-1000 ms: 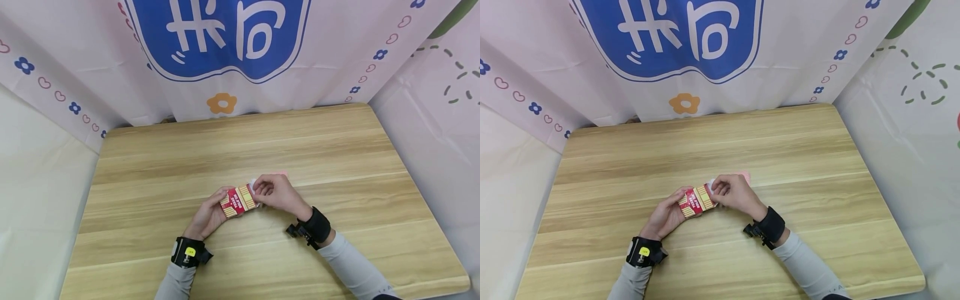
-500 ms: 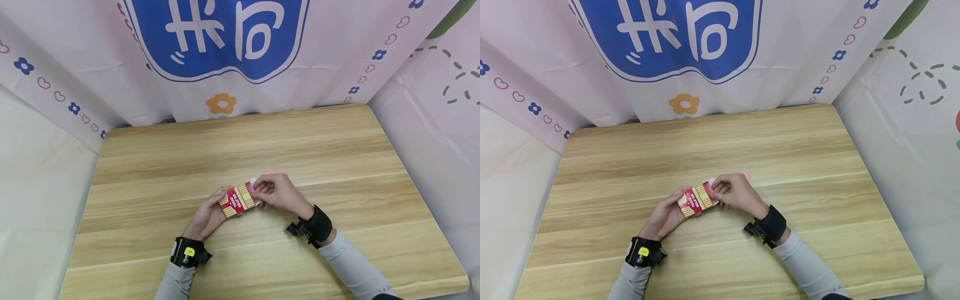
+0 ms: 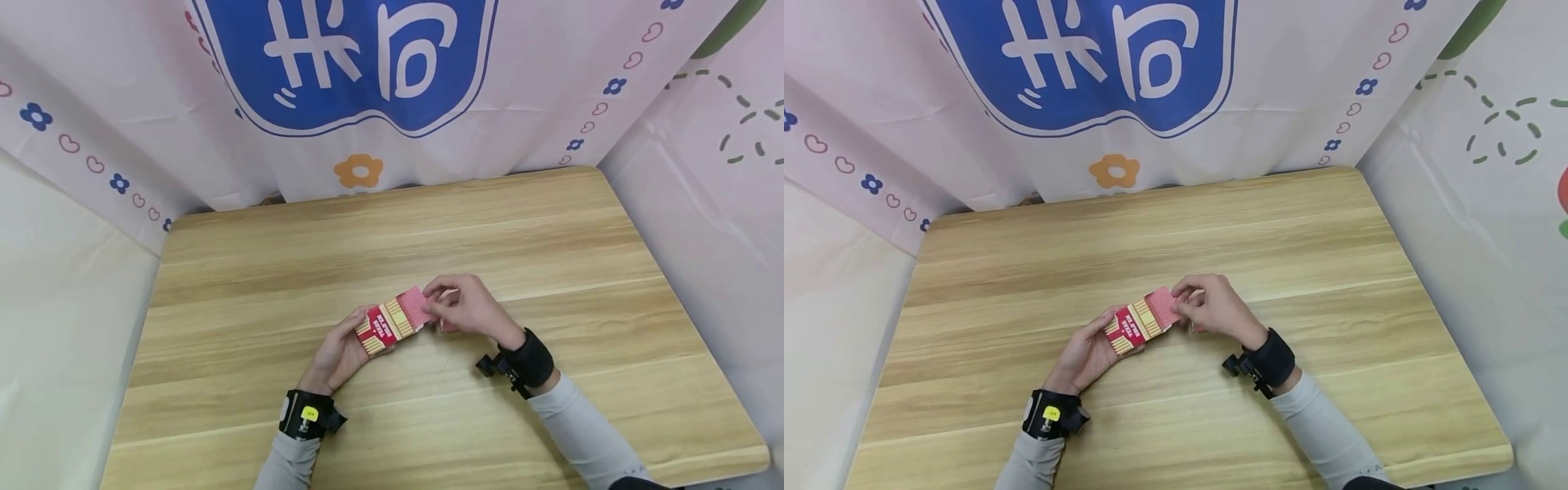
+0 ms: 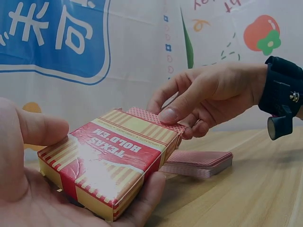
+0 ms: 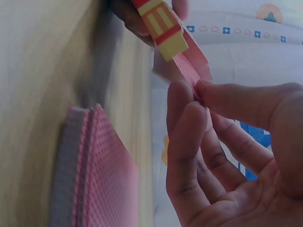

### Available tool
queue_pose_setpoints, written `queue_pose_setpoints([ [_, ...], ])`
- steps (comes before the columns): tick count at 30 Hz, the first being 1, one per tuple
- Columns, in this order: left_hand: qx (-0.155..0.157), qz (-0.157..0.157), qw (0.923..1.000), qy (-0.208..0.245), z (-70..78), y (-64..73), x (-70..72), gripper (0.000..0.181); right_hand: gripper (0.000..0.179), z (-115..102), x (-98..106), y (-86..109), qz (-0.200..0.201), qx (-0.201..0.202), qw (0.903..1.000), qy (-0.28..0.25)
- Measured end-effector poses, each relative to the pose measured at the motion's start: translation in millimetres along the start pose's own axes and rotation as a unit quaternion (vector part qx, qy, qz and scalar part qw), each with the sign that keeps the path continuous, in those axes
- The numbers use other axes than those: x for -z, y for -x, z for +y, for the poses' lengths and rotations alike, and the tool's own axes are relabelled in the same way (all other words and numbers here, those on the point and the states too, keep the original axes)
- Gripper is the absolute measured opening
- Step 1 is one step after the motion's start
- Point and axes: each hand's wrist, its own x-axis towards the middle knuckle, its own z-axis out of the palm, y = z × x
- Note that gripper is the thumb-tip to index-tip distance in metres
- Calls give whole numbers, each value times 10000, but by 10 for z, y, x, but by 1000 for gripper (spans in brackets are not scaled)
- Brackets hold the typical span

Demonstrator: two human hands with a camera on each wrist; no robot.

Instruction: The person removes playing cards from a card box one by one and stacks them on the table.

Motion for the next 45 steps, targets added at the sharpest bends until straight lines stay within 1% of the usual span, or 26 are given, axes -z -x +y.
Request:
queue_pose_setpoints([
  [1, 5, 10, 10000, 34, 0, 0, 2, 59, 13, 1, 18, 0, -18, -13, 9999, -108],
  [3, 20, 28, 9999, 115, -2, 2, 5, 59, 13, 3, 57, 0, -3, 84, 9999, -139],
  [9, 32, 91, 9998, 167, -11, 5, 15, 58, 15, -4, 191, 11, 257, 453, 9986, 135],
  [15, 20, 119, 9999, 84, -5, -3, 10, 59, 22, 18, 285, 8, 404, 533, 9976, 162],
  [20, 22, 126, 9999, 51, -7, 4, 0, 59, 23, -8, 357, 27, 454, 447, 9980, 20],
  [24, 35, 105, 9998, 147, -9, 1, 8, 58, 23, -9, 432, 31, 504, 344, 9981, -129],
  [27, 15, 106, 9998, 195, -10, -9, 10, 58, 23, 7, 487, 27, 554, 146, 9977, -370],
  [30, 3, 132, 9998, 176, -13, -19, 12, 59, 23, 46, 532, 24, 588, -169, 9959, -671],
  [34, 7, 170, 9998, 109, -5, -17, 16, 61, 24, 113, 584, 1, 624, -436, 9939, -797],
  [41, -5, 126, 9998, 142, -2, -25, 18, 60, 24, 225, 681, -33, 846, -549, 9939, -451],
  [45, 77, 147, 9996, 234, -23, -6, 18, 58, 22, 307, 693, -19, 798, -605, 9950, -28],
])
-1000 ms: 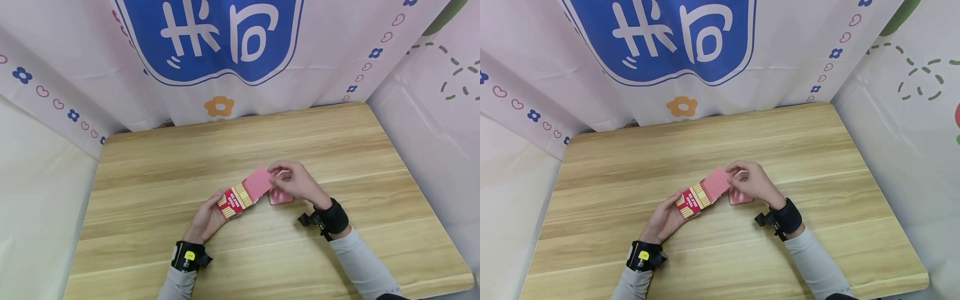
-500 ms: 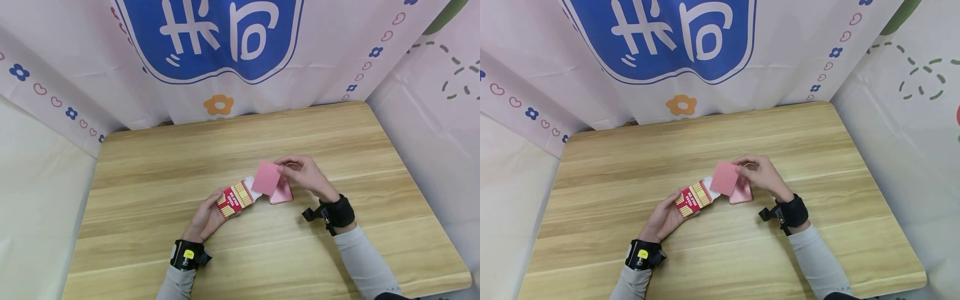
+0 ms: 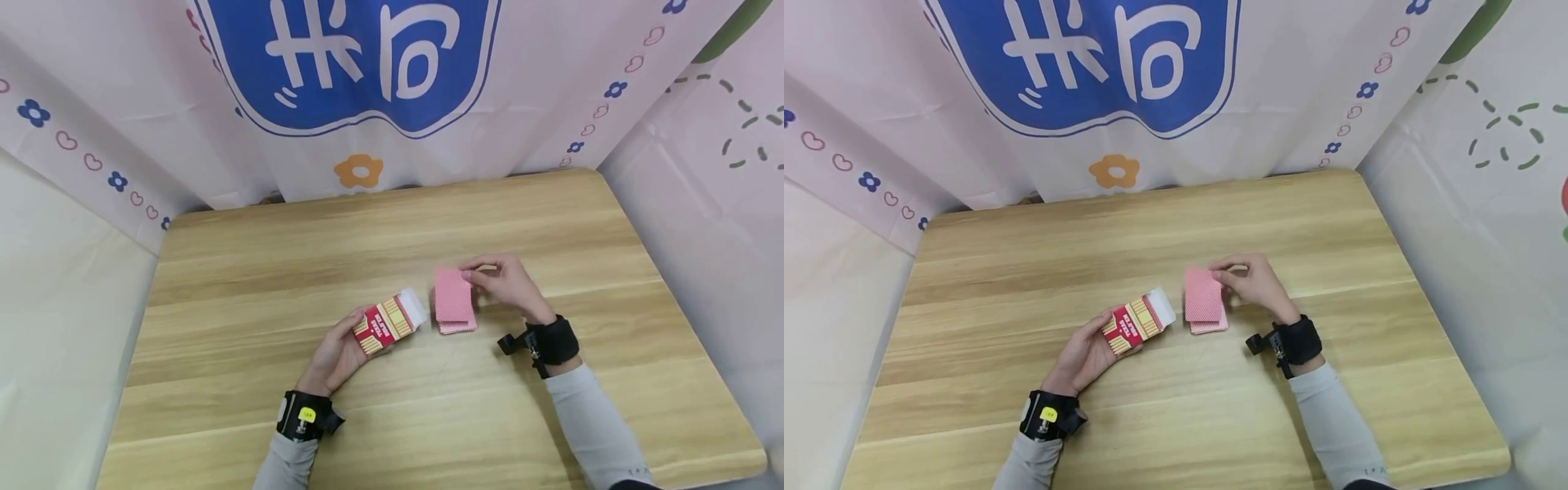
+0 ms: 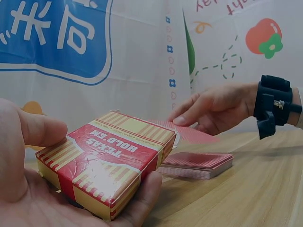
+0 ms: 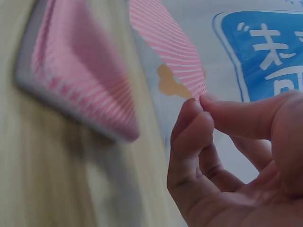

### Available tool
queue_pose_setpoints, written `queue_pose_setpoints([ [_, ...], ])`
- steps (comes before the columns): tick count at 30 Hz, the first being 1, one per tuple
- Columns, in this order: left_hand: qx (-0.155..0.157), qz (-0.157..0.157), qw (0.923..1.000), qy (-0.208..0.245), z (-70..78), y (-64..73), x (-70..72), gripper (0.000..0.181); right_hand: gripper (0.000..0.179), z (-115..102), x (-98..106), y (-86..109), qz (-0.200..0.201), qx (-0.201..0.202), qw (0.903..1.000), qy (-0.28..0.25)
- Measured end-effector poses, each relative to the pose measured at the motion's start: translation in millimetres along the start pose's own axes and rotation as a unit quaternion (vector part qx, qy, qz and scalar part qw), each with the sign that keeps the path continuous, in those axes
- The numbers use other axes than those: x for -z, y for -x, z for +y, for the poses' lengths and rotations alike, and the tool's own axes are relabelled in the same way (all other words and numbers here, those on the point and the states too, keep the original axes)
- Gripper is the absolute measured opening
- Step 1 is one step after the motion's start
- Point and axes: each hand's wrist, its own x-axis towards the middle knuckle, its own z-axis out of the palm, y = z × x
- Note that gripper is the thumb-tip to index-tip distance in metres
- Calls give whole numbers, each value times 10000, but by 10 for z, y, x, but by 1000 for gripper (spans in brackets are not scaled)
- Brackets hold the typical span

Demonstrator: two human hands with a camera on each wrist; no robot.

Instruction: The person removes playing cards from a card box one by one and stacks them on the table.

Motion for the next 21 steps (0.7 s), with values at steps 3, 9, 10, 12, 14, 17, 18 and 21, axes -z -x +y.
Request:
queue_pose_setpoints([
  [3, 50, -21, 10000, -39, 7, 13, 3, 59, 19, 58, -9, -8, -104, 83, 9994, 335],
  [9, -20, -15, 9999, -151, 18, 1, 2, 60, 16, 100, -28, -49, -132, 306, 9976, 604],
  [10, -27, -13, 9999, -152, 19, 1, 1, 60, 16, 99, -33, -52, -110, 303, 9975, 634],
  [12, -13, -36, 9999, -95, 23, 5, -4, 59, 15, 94, -42, -52, -65, 342, 9960, 820],
  [14, -6, -45, 10000, -52, 27, 10, -10, 59, 14, 89, -55, -51, -12, 363, 9942, 1008],
  [17, -11, -45, 10000, -28, 30, 9, -15, 59, 13, 95, -68, -54, 68, 376, 9914, 1251],
  [18, -15, -43, 10000, -24, 29, 6, -15, 59, 12, 103, -71, -58, 71, 390, 9908, 1295],
  [21, -29, -47, 10000, -19, 23, -3, -19, 60, 12, 126, -75, -68, 86, 415, 9891, 1411],
])
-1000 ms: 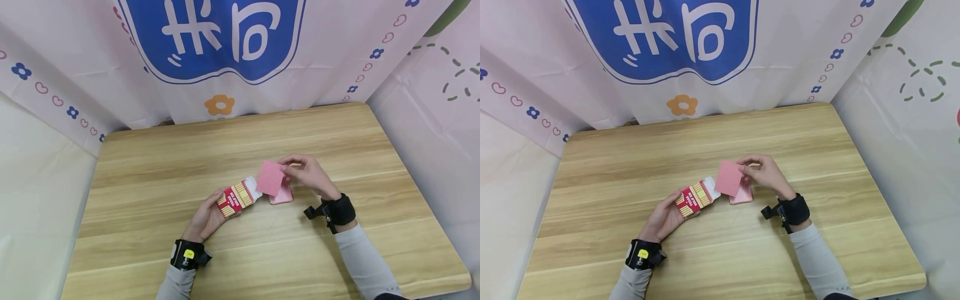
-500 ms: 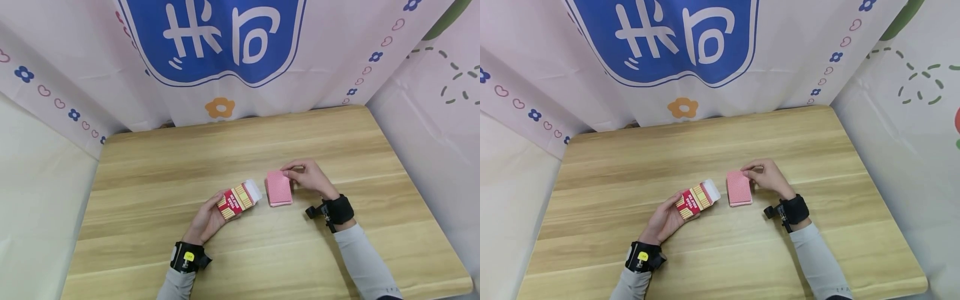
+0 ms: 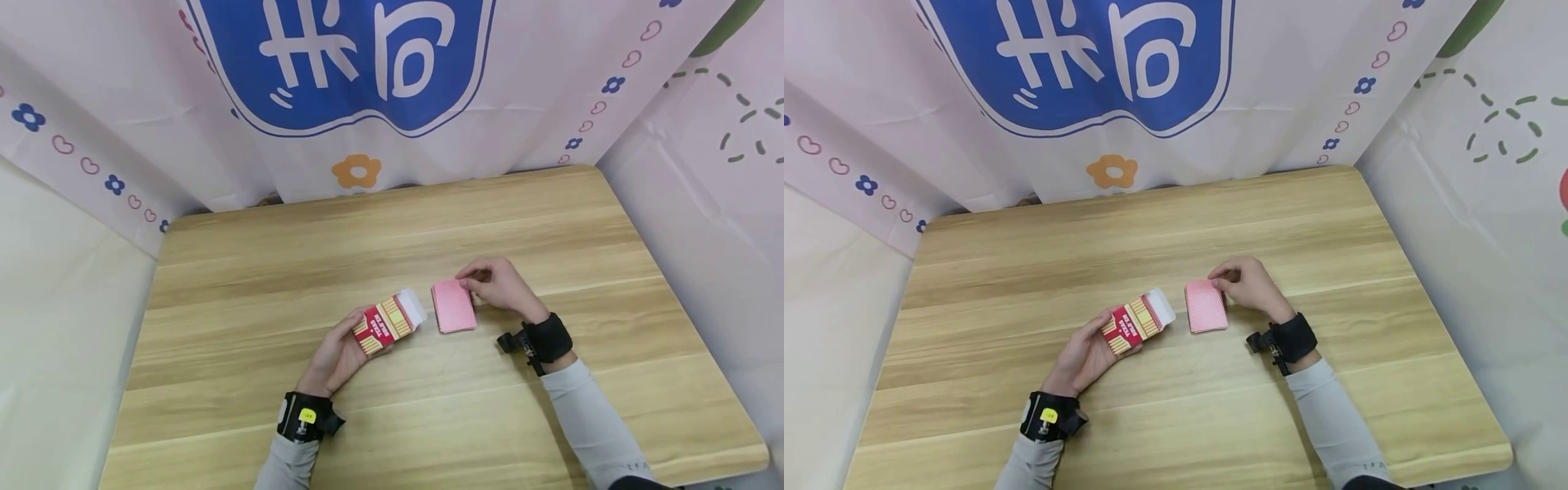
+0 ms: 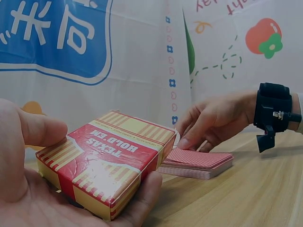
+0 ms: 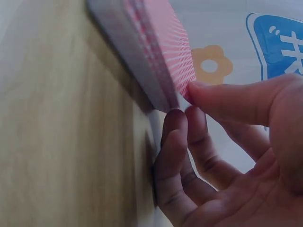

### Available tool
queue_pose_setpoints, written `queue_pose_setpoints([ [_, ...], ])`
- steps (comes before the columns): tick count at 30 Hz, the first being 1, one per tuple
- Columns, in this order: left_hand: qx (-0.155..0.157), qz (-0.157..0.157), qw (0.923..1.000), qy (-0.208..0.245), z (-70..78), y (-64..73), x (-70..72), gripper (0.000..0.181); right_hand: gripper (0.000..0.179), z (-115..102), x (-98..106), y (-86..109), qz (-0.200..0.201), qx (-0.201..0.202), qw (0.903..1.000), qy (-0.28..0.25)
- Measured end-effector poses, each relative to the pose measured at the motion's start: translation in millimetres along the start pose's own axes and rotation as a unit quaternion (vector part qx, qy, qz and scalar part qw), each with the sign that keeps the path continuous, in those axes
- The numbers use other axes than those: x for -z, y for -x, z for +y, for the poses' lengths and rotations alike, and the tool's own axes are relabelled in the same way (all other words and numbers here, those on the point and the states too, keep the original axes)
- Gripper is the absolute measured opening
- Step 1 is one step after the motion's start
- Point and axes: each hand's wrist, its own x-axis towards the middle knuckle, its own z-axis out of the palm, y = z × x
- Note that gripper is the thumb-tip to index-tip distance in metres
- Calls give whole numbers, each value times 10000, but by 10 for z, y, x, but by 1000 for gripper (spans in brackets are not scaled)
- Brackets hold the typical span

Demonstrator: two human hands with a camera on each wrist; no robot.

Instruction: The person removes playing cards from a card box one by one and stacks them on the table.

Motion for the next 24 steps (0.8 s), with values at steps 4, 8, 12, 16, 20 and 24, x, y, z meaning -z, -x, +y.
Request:
queue_pose_setpoints([
  [4, -2, -1, 10000, 28, 0, -2, 4, 61, 12, -8, -17, -15, 17, 12, 9999, 141],
  [8, -6, -13, 10000, 13, -1, -4, 12, 61, 12, -11, -37, -19, 69, 29, 9996, 265],
  [12, -7, -14, 10000, 6, 1, -9, 15, 60, 12, 0, -44, -18, 90, -7, 9995, 312],
  [16, -25, 1, 10000, 16, 3, -7, 11, 60, 13, -3, -43, -20, 64, -57, 9996, 278],
  [20, 1, 13, 10000, 10, 4, -5, 12, 59, 13, -9, -37, -22, 46, -53, 9998, 201],
  [24, 36, 48, 10000, -43, 4, -2, 12, 58, 13, -18, -33, -10, 105, 10, 9999, 132],
])
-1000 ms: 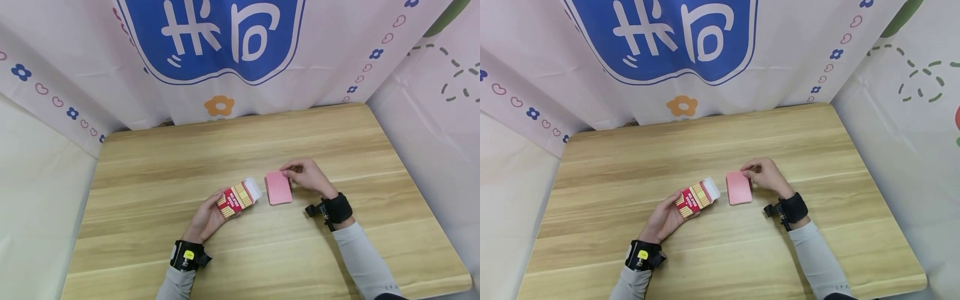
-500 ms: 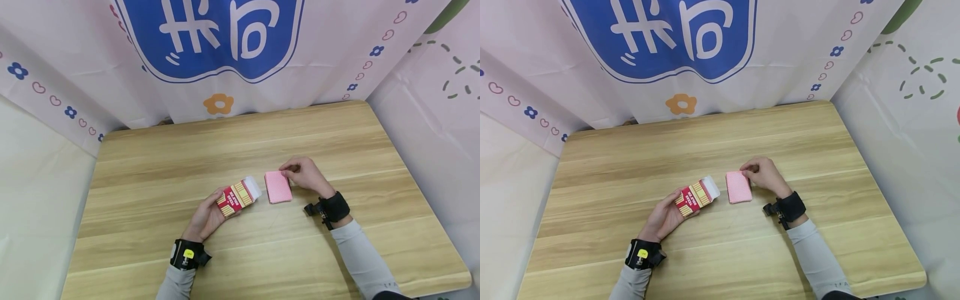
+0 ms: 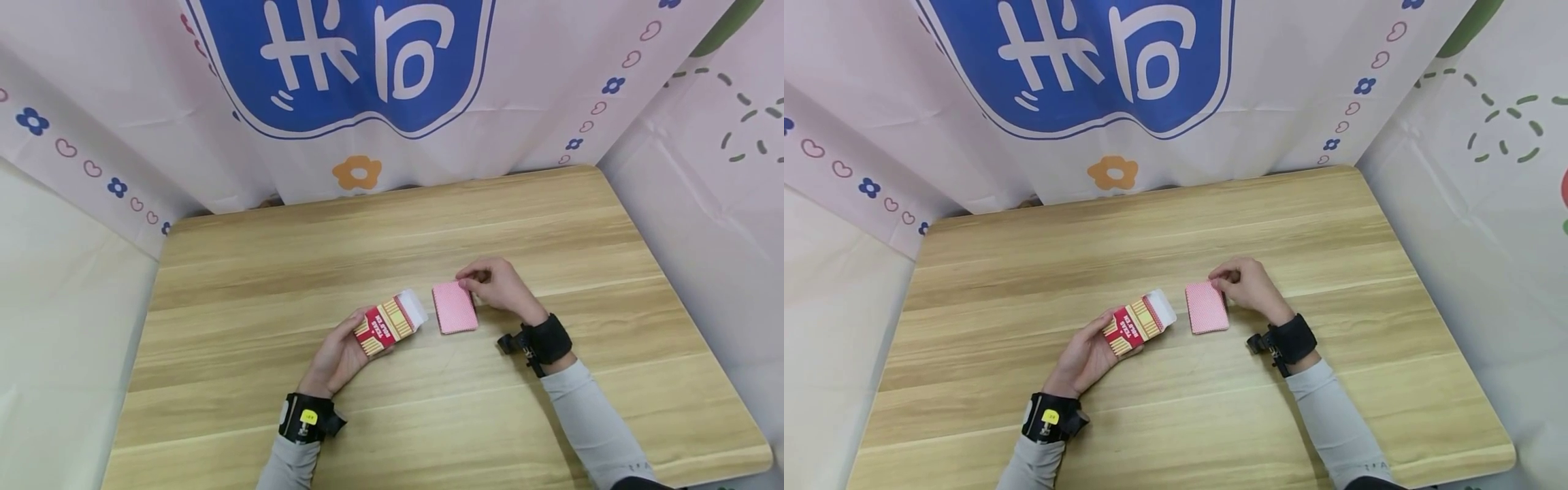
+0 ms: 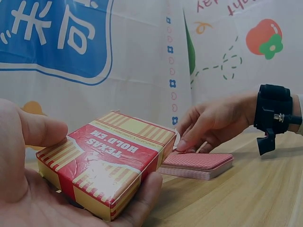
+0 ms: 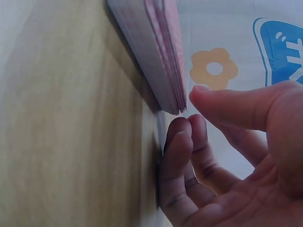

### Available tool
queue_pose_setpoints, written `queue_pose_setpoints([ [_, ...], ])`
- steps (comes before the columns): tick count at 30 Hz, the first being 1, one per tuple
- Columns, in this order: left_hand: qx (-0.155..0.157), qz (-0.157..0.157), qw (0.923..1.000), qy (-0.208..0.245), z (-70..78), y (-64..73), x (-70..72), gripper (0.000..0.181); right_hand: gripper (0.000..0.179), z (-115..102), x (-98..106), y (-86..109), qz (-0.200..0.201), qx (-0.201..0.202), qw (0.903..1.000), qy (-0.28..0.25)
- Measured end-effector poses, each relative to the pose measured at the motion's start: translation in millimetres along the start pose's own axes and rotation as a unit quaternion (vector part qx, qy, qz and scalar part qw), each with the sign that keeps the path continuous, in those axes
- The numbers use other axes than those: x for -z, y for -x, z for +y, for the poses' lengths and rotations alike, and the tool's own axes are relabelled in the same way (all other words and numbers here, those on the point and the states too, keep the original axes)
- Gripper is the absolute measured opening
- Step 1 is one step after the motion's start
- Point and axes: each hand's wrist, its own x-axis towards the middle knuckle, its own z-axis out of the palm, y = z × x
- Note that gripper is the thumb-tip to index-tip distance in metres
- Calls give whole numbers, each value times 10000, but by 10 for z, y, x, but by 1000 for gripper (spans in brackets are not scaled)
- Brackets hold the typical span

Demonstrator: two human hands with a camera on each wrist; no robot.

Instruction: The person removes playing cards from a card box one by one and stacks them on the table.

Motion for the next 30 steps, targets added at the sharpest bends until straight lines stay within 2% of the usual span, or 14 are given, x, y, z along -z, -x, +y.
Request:
queue_pose_setpoints([
  [6, -16, -16, 10000, -9, -16, 6, 4, 59, 14, -15, -12, 19, 177, 176, 9995, -176],
  [13, -2, 54, 10000, -59, -16, 2, 4, 59, 16, -136, -11, 44, 319, 294, 9978, -506],
  [19, -24, 104, 9999, -66, -10, -2, 5, 57, 18, -319, -90, 88, 216, 714, 9943, -768],
  [30, 3, 88, 9999, -101, -3, -2, -1, 60, 12, -637, -315, 233, -177, 1083, 9842, -1386],
])
